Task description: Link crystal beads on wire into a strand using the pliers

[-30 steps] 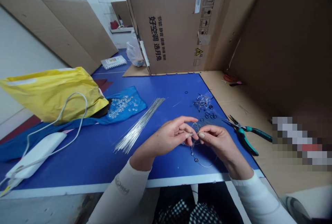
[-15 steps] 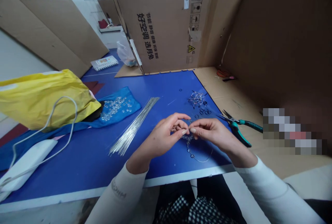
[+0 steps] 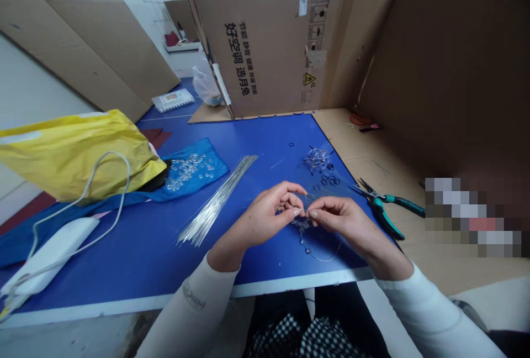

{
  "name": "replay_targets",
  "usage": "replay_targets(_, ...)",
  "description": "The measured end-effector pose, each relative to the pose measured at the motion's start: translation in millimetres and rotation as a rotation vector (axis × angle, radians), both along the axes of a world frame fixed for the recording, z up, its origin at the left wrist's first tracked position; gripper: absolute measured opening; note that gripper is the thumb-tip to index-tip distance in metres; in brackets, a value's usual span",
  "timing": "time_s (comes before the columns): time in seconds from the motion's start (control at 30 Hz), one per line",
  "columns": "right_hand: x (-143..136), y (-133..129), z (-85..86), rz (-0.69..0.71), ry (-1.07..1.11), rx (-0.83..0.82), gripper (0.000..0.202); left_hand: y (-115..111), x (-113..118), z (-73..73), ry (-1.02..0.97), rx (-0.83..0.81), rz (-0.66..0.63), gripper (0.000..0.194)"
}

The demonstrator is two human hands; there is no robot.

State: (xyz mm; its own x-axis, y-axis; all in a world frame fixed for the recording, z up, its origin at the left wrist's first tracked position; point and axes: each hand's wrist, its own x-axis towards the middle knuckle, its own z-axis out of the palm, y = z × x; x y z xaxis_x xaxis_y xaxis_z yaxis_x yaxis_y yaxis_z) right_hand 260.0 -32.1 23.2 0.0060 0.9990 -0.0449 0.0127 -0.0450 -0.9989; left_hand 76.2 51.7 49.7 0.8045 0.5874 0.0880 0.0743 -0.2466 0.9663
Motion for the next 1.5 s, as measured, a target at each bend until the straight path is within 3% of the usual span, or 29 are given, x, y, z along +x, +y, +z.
replay_targets(0.33, -3, -1, -12.6, -0.053, -0.193, 0.110, 0.018, -1, 3, -4.1, -0.046, -0.080, 0.054, 0.014)
replay_targets(0.7, -11, -6, 7.3, -0.094, -0.456, 0.251, 0.013, 0, 3, -7.6, -0.102, -0.053, 0.102, 0.012)
replay_targets(1.0, -9, -4, 8.2, -0.051, -0.402, 0.181, 0.016, 1, 1, -4.4, -0.097, -0.069, 0.080, 0.011)
replay_targets(1.23, -13, -6, 12.2, -0.088, -0.470, 0.209, 0.015, 0, -2, -1.9, -0.060, 0.141, 0.124, 0.005)
replay_targets(1.4, -18, -6, 12.4, -0.156, -0.599, 0.351, 0.014, -1, -3, -1.0, 0.001, 0.371, 0.180, 0.003)
replay_targets(1.5, -19, -8, 11.7, -0.167, -0.743, 0.459, 0.015, -2, -3, -2.2, 0.000, 0.388, 0.179, 0.003)
